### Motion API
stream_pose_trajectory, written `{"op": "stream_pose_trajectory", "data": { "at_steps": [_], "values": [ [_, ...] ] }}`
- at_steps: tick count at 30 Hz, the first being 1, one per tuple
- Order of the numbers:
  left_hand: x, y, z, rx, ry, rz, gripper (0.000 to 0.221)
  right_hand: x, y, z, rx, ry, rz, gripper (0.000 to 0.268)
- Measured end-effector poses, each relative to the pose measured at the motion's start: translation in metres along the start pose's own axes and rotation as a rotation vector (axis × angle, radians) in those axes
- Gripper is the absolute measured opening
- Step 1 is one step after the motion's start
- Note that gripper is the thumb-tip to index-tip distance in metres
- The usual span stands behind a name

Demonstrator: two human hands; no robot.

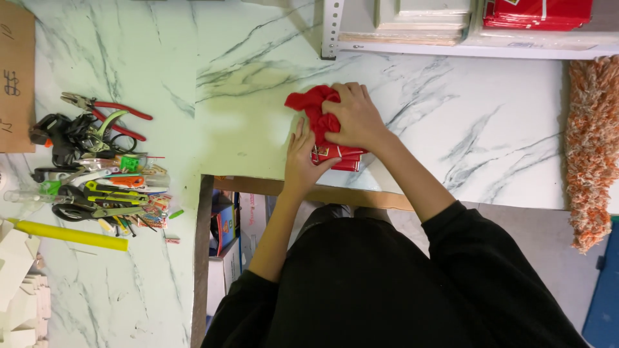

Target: Clean and organize packs of photo paper on a shelf.

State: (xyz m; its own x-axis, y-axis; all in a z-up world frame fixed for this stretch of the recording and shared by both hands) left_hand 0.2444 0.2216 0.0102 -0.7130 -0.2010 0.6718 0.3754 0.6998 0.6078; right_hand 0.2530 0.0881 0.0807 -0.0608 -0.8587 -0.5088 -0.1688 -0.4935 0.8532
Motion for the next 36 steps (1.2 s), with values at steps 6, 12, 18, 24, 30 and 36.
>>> {"op": "stream_pose_trajectory", "data": {
  "at_steps": [6, 12, 18, 24, 30, 36],
  "values": [
    [0.046, 0.008, -0.013, -0.101, -0.084, -0.253, 0.103, 0.029, -0.002, -0.021, 0.124, -0.053, 0.004, 0.035],
    [0.051, -0.035, -0.007, -0.217, -0.148, -0.342, 0.091, 0.046, 0.015, -0.025, 0.236, -0.166, -0.205, 0.042],
    [0.076, -0.025, 0.007, -0.169, -0.264, -0.525, 0.066, 0.063, 0.066, 0.022, 0.484, -0.118, -0.326, 0.058],
    [0.081, 0.03, 0.001, 0.037, -0.07, -0.162, 0.038, 0.134, 0.063, 0.071, 0.521, -0.386, -1.454, 0.046],
    [0.088, 0.014, -0.03, 0.166, 0.066, 0.234, 0.035, 0.011, 0.071, 0.101, 0.592, -0.232, -0.657, 0.039],
    [0.09, -0.009, -0.037, 0.238, 0.109, 0.417, 0.031, 0.029, 0.11, 0.125, 0.682, -0.198, -0.588, 0.039]
  ]
}}
Point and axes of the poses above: each hand's wrist, its own z-axis away from the middle knuckle, its own y-axis out of the back of the hand, x = y × z, the point moved 10 cm from there along -z, towards the middle knuckle, and after that the axes turned 13 degrees about -y, right-handed, at the moved point
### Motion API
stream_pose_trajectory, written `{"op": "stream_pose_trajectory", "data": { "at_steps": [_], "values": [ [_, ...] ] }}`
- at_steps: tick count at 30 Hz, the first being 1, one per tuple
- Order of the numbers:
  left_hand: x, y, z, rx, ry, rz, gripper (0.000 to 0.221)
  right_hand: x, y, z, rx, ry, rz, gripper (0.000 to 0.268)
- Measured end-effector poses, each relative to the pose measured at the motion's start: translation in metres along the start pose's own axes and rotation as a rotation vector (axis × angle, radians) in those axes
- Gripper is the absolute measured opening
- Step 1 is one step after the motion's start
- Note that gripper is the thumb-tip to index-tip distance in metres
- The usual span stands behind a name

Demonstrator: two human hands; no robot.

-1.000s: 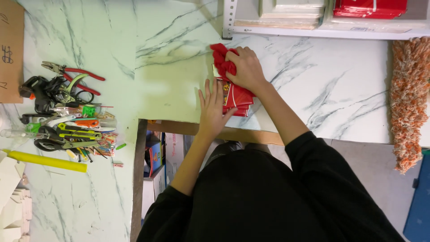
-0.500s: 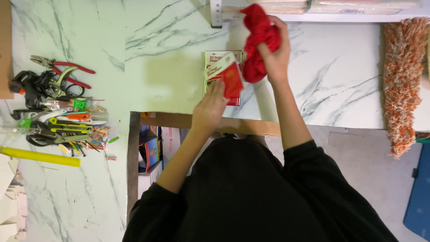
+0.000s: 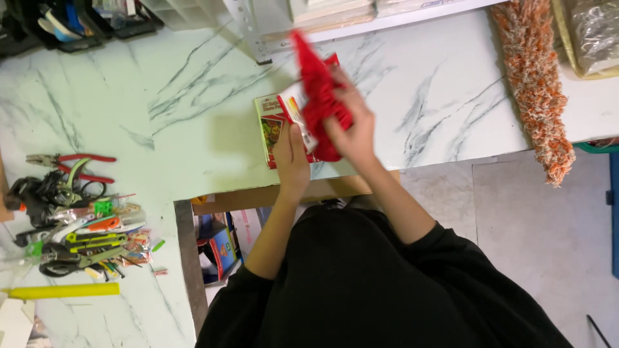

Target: Clean and organize packs of photo paper on a shelf.

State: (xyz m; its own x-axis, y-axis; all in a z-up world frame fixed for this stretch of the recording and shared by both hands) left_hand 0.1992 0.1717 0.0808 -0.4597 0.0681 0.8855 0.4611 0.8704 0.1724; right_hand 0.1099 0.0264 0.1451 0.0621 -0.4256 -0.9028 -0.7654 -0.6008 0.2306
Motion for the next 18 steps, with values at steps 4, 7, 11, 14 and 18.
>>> {"op": "stream_pose_trajectory", "data": {
  "at_steps": [4, 7, 11, 14, 18],
  "values": [
    [-0.014, -0.032, 0.018, -0.099, 0.032, 0.087, 0.032, 0.059, 0.062, -0.014, 0.123, -0.173, 0.009, 0.036],
    [-0.03, -0.073, 0.021, -0.315, -0.015, -0.02, 0.03, 0.092, 0.099, -0.008, 0.17, -0.205, 0.149, 0.037],
    [0.0, -0.123, 0.022, -0.489, -0.468, -0.312, 0.039, 0.136, 0.144, 0.014, 0.341, -0.425, 0.024, 0.038],
    [-0.003, -0.153, 0.037, -0.577, -0.645, -0.428, 0.045, 0.127, 0.161, 0.022, 0.425, -0.486, -0.077, 0.035],
    [-0.021, -0.167, 0.052, -0.705, -0.59, -0.399, 0.046, 0.1, 0.155, 0.018, 0.38, -0.452, -0.115, 0.034]
  ]
}}
Point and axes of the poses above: each hand's wrist, its own z-axis away from the middle knuckle, its own y-axis out of the back of the hand, x = y × z, the point moved 10 cm from there along -z, towards the middle knuckle, and after that the axes turned 13 degrees about -y, right-handed, at the moved point
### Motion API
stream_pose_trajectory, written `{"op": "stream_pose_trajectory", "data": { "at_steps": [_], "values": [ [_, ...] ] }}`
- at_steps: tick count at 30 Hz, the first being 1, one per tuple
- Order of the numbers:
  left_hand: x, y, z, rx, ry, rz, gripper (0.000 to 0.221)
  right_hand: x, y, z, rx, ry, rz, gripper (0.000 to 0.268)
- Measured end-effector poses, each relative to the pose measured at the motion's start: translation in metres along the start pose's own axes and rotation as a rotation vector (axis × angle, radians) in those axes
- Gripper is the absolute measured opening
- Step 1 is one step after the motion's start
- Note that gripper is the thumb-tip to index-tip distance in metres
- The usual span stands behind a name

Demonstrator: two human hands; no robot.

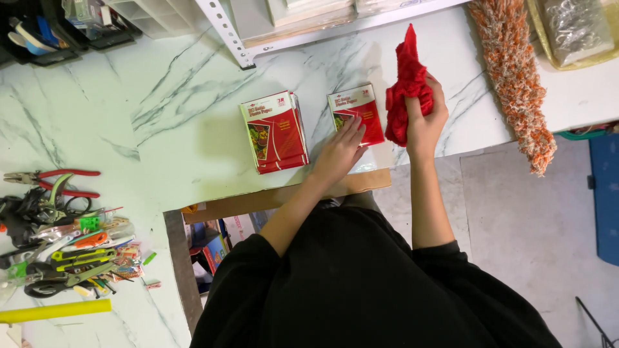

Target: Clean and organize packs of photo paper on a shelf.

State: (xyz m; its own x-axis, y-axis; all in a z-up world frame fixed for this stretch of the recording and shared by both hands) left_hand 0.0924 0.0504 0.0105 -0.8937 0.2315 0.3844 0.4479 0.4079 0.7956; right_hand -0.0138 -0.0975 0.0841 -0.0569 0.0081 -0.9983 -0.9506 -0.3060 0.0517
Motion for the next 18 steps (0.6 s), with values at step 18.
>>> {"op": "stream_pose_trajectory", "data": {
  "at_steps": [18],
  "values": [
    [-0.064, 0.121, 0.156, 0.339, 0.632, -0.008, 0.108, -0.018, -0.306, 0.082, -0.595, 0.811, 0.763, 0.042]
  ]
}}
Point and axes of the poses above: each hand's wrist, its own z-axis away from the middle knuckle, its own y-axis out of the back of the hand, x = y × z, the point moved 10 cm from there along -z, towards the middle knuckle, and after that the axes turned 13 degrees about -y, right-handed, at the moved point
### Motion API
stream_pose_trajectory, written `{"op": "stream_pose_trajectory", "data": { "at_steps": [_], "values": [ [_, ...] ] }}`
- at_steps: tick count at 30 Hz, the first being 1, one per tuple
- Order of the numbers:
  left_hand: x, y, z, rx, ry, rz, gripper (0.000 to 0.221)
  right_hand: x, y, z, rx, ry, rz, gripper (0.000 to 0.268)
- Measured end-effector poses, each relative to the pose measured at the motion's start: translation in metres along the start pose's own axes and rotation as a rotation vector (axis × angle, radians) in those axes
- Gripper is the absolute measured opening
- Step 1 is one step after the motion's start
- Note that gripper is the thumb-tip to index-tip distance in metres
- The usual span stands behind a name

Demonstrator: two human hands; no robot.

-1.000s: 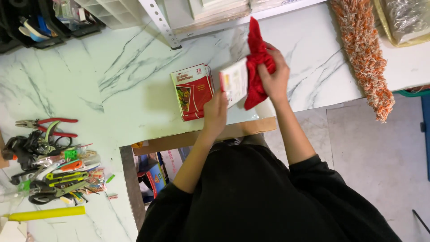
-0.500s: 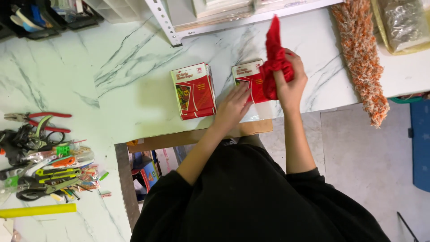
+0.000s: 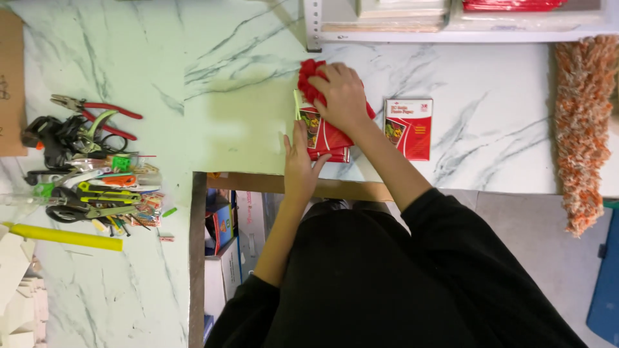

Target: Clean and organize packs of photo paper on a shelf.

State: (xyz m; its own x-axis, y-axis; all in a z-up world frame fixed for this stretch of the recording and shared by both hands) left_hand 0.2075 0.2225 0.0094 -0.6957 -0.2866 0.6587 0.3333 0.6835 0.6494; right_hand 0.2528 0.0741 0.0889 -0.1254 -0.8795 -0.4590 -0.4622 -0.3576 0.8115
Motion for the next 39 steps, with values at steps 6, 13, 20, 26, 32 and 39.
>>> {"op": "stream_pose_trajectory", "data": {
  "at_steps": [6, 13, 20, 26, 32, 39],
  "values": [
    [0.002, 0.026, -0.017, 0.122, 0.112, 0.065, 0.123, -0.043, 0.008, 0.043, -0.059, 0.116, -0.077, 0.04],
    [0.01, 0.049, -0.025, 0.187, -0.009, -0.14, 0.115, -0.058, 0.02, 0.076, -0.22, 0.213, -0.185, 0.034],
    [0.009, 0.02, -0.027, -0.049, -0.194, -0.168, 0.108, -0.017, 0.012, 0.081, -0.474, 0.137, -0.458, 0.028],
    [0.011, 0.014, -0.029, -0.166, -0.213, -0.023, 0.119, 0.025, 0.041, 0.048, -0.267, -0.002, -0.49, 0.031],
    [0.01, 0.012, -0.029, -0.159, -0.205, -0.028, 0.117, 0.038, 0.046, 0.044, -0.079, -0.042, -0.24, 0.033],
    [0.018, 0.02, -0.034, -0.145, -0.256, -0.097, 0.101, 0.046, 0.043, 0.09, -0.346, -0.139, -0.389, 0.032]
  ]
}}
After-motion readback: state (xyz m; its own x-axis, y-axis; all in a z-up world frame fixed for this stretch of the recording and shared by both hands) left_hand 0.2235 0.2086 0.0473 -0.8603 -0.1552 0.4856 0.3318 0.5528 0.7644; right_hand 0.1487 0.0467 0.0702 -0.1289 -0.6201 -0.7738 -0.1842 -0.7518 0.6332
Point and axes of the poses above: each hand's wrist, its own z-axis away from the middle knuckle, its own y-axis out of the back of the hand, x = y × z, the point moved 10 cm from there along -z, towards the middle knuckle, and after that the axes turned 13 degrees about -y, right-handed, at the moved point
